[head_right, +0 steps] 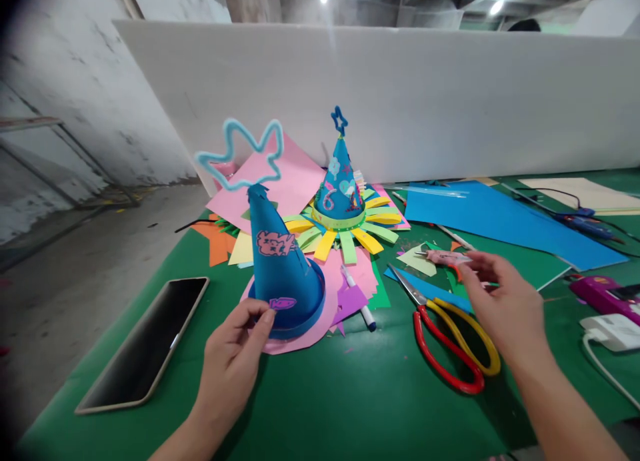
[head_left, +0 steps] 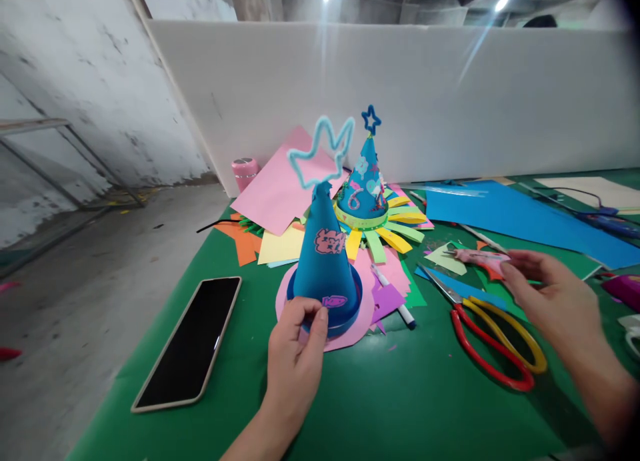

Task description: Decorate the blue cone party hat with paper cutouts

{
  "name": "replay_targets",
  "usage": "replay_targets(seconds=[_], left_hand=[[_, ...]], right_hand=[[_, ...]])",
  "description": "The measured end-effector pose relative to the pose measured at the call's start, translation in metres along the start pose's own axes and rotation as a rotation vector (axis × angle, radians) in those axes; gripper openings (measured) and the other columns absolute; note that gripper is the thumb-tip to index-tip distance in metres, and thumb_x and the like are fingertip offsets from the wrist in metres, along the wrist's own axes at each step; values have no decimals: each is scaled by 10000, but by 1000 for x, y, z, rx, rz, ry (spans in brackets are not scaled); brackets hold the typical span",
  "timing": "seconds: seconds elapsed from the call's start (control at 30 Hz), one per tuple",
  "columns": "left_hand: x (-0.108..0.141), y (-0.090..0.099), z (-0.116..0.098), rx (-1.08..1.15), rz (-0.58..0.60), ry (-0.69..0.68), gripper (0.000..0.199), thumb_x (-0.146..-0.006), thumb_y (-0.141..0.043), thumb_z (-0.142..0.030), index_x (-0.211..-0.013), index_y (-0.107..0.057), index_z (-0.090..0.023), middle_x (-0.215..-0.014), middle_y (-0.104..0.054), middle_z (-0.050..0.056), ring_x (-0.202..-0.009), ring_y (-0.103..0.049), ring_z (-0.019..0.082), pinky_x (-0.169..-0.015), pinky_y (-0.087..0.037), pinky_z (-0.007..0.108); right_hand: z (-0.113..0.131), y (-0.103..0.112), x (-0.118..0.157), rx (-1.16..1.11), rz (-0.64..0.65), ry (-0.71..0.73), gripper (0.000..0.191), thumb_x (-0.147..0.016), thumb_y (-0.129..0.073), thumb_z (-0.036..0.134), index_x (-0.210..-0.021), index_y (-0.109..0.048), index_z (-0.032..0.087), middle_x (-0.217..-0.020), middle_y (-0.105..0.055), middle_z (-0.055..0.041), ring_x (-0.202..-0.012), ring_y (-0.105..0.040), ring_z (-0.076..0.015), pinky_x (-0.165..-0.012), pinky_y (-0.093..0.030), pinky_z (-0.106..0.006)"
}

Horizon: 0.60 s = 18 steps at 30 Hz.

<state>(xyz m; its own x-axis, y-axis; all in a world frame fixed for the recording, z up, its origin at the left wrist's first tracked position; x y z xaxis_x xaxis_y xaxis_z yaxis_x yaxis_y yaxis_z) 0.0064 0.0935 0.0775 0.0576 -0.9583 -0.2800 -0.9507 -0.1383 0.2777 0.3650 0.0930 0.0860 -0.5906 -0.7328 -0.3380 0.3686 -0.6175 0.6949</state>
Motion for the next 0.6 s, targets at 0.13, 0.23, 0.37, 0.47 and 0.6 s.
replay_targets(seconds=[0.13, 0.23, 0.37, 0.47, 0.6], left_hand=[[-1, 2, -2, -35, -15, -72, 104, -812, -514, -244, -720, -538, -202, -685, -523, 6, -634, -506, 156, -566, -413, 260], [-3, 3, -6, -67, -30, -158, 95, -808, -517, -200, -717, -543, -205, -706, -524, 8, -666, -501, 156, -575, -401, 255], [-4, 5, -8, -78, -58, -217, 79, -796, -531, -171, -730, -553, -210, -744, -525, 14, -710, -504, 164, -608, -409, 264], [-4, 6, -6, -64, -82, -222, 74, -798, -536, -169, -748, -561, -217, -770, -518, 17, -736, -501, 163, -623, -417, 260], [-4, 7, -3, -24, -92, -222, 74, -808, -535, -163, -770, -563, -219, -799, -518, 25, -777, -493, 161, -647, -424, 253]], right_hand=[[-51, 2, -23, 329, 113, 48, 441, -712, -599, 434, -1036, -602, 133, -961, -628, -247, -903, -578, -357, -635, -428, -428], [-70, -4, -28, 335, 191, 23, 412, -686, -621, 393, -999, -617, 126, -930, -641, -234, -802, -611, -326, -633, -441, -406], [-71, -11, -32, 287, 254, -11, 237, -606, -674, 336, -770, -625, 171, -785, -668, -191, -638, -623, -277, -579, -433, -374], [-70, -13, -37, 270, 261, -29, 195, -569, -694, 344, -660, -583, 213, -720, -658, -181, -578, -598, -267, -546, -408, -383], [-73, -16, -46, 265, 278, -77, 194, -566, -685, 361, -616, -550, 230, -642, -639, -154, -477, -542, -229, -510, -367, -385]])
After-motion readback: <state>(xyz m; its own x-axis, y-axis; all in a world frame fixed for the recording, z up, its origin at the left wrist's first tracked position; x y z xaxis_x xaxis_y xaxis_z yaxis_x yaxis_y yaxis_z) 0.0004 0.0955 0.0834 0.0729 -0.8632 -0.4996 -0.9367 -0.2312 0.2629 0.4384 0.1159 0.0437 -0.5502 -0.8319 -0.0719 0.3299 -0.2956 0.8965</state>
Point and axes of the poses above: each hand's wrist, its own x-axis away from the middle knuckle, its own y-axis out of the back of the hand, z = x × y, the point moved 4 cm from there along -x, towards the middle knuckle
